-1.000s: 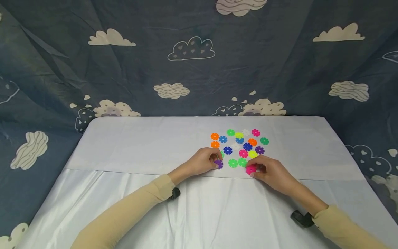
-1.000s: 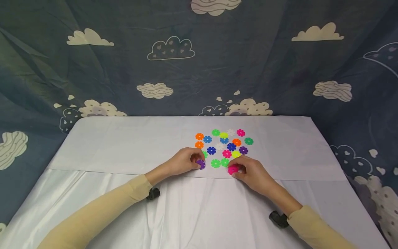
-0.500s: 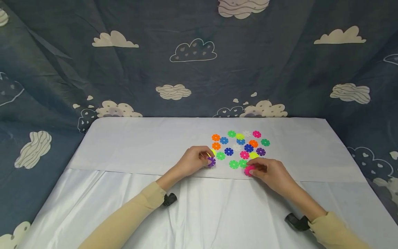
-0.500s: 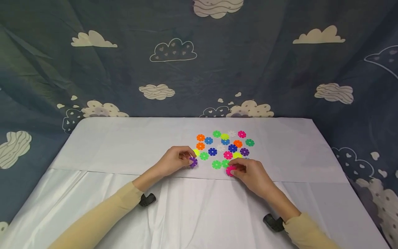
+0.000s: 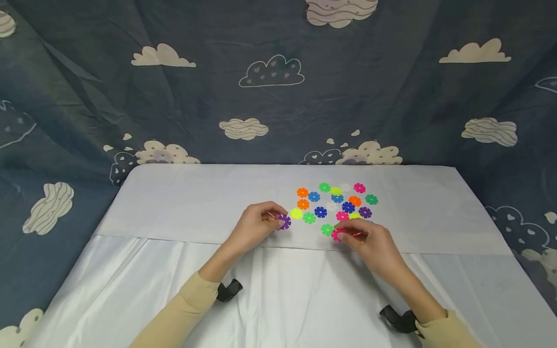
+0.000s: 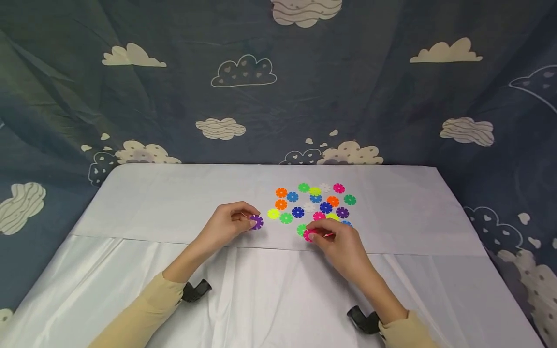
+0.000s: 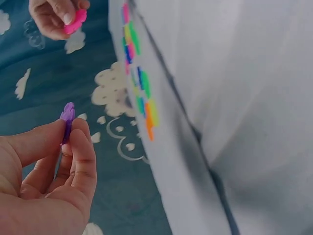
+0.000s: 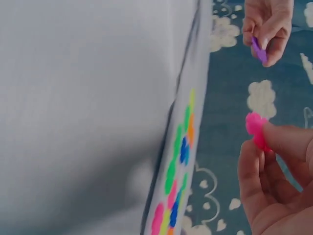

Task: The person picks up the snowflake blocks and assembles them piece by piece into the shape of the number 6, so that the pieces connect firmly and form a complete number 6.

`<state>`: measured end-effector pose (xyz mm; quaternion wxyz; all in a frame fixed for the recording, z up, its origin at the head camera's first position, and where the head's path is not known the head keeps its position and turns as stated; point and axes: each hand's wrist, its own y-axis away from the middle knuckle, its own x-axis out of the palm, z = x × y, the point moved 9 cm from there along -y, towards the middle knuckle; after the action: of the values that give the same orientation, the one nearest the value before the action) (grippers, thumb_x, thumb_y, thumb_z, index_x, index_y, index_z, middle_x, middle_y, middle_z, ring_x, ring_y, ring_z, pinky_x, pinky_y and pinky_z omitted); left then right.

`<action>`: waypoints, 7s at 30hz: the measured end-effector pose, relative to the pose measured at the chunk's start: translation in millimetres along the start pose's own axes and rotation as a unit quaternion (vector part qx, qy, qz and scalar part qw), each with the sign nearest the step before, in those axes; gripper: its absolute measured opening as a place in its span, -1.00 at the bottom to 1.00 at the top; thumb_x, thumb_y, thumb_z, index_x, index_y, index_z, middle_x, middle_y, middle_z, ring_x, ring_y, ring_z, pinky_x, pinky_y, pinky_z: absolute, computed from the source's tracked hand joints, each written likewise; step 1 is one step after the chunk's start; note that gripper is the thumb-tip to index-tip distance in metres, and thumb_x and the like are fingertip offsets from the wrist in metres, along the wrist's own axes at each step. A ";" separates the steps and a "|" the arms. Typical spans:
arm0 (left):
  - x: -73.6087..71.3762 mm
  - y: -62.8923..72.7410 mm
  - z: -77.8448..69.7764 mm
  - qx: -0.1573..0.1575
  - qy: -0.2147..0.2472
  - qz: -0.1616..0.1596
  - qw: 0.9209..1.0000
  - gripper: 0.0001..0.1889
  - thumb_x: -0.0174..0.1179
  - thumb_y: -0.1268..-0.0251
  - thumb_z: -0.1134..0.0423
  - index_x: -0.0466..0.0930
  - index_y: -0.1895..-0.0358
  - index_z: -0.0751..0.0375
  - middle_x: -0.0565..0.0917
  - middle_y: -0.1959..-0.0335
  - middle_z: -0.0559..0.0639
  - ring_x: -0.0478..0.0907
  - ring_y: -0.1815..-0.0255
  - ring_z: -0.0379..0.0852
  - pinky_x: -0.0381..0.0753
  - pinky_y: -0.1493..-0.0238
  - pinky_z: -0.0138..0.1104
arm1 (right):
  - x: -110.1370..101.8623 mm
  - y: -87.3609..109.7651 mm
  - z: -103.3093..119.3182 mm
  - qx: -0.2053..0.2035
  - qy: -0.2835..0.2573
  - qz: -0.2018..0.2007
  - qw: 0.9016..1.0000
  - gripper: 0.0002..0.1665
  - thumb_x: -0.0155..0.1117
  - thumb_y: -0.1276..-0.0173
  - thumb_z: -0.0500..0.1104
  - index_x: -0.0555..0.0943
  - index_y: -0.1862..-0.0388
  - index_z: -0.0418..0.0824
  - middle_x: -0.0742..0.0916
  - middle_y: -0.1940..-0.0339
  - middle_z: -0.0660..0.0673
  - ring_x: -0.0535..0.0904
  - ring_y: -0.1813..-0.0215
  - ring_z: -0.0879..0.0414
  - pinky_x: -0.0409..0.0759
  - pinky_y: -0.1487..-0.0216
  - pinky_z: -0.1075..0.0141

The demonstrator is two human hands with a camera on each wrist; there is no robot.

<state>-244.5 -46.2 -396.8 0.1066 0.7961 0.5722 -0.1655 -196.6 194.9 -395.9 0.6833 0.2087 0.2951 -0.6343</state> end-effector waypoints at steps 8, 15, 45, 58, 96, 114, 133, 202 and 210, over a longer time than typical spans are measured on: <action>-13.1 21.5 -3.4 -0.021 0.056 -0.029 0.998 -0.82 0.33 -0.21 0.43 0.72 0.15 0.13 0.62 0.42 0.02 0.48 0.47 -0.09 0.53 0.41 -0.32 | 1.8 11.0 26.1 -0.005 -0.038 -0.032 0.999 -0.68 0.43 -0.25 -0.30 0.70 0.02 -0.08 0.70 0.15 0.06 0.59 0.11 0.14 0.62 0.14 0.43; -20.9 40.5 -11.3 -0.020 0.091 -0.046 0.995 -0.82 0.31 -0.21 0.45 0.71 0.14 0.19 0.65 0.40 0.07 0.59 0.36 0.15 0.55 0.41 -0.35 | -0.4 18.9 46.1 -0.010 -0.062 -0.051 0.997 -0.69 0.41 -0.29 -0.27 0.69 0.00 -0.07 0.68 0.15 0.07 0.58 0.12 0.14 0.62 0.13 0.43; 3.6 57.0 -27.9 -0.034 0.231 0.013 0.972 -0.74 0.31 -0.25 0.43 0.62 0.02 0.43 0.65 0.31 0.22 0.66 0.41 -0.01 0.68 0.25 -0.19 | 19.3 32.9 70.0 -0.044 -0.194 -0.066 0.978 -0.65 0.40 -0.27 -0.28 0.68 -0.05 -0.12 0.71 0.16 0.04 0.69 0.23 0.06 0.68 0.17 0.28; 12.3 56.9 -24.0 -0.049 0.244 0.022 0.968 -0.75 0.32 -0.25 0.37 0.61 0.05 0.39 0.68 0.39 0.19 0.64 0.51 -0.05 0.67 0.26 -0.23 | 22.0 38.2 84.5 -0.108 -0.146 -0.103 0.978 -0.71 0.45 -0.20 -0.34 0.68 0.10 -0.11 0.71 0.23 0.18 0.67 0.21 0.21 0.64 0.08 0.36; 33.6 55.7 -7.3 -0.092 0.331 0.019 0.939 -0.73 0.25 -0.26 0.44 0.56 0.02 0.53 0.69 0.33 0.17 0.65 0.46 -0.09 0.67 0.25 -0.29 | 34.9 41.9 93.7 -0.216 -0.163 -0.109 0.956 -0.71 0.39 -0.19 -0.47 0.67 0.14 -0.21 0.70 0.23 -0.03 0.63 0.20 0.12 0.62 0.09 0.40; 29.8 51.2 -2.4 -0.074 0.269 0.024 0.960 -0.77 0.18 -0.35 0.44 0.56 0.00 0.50 0.68 0.31 0.21 0.67 0.46 -0.06 0.68 0.23 -0.28 | 13.5 12.5 11.1 -0.028 -0.054 -0.038 0.997 -0.71 0.36 -0.34 -0.25 0.66 -0.04 -0.10 0.71 0.07 0.07 0.59 0.00 0.19 0.61 0.01 0.26; 21.9 48.5 1.5 -0.076 0.272 0.019 0.959 -0.74 0.17 -0.34 0.46 0.53 -0.03 0.55 0.68 0.29 0.22 0.67 0.44 -0.07 0.69 0.24 -0.25 | -8.4 -18.0 -57.0 -0.014 0.136 0.097 0.986 -0.58 0.39 -0.26 -0.33 0.64 -0.12 -0.19 0.65 -0.02 -0.18 0.56 -0.06 -0.13 0.62 -0.01 -0.02; 7.6 48.6 -3.9 -0.046 0.250 -0.042 0.966 -0.86 0.31 -0.23 0.47 0.62 0.17 0.42 0.70 0.35 0.23 0.65 0.43 0.06 0.68 0.25 -0.21 | 37.5 -0.8 65.3 -0.019 -0.231 0.073 0.970 -0.80 0.33 -0.37 -0.26 0.60 0.05 -0.23 0.69 0.29 -0.20 0.63 0.26 -0.26 0.68 0.20 0.24; 7.4 50.4 -6.4 -0.041 0.213 -0.055 0.975 -0.93 0.30 -0.21 0.51 0.67 0.26 0.38 0.71 0.40 0.18 0.61 0.48 -0.02 0.65 0.33 -0.27 | 47.3 -7.8 62.9 -0.017 -0.200 0.090 0.975 -0.83 0.34 -0.34 -0.33 0.63 0.10 -0.24 0.70 0.34 -0.14 0.63 0.29 -0.25 0.68 0.23 0.24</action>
<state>-193.7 -53.7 -394.8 0.0052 0.7756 0.6307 0.0259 -194.6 117.4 -380.4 0.7861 0.0915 0.1429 -0.5943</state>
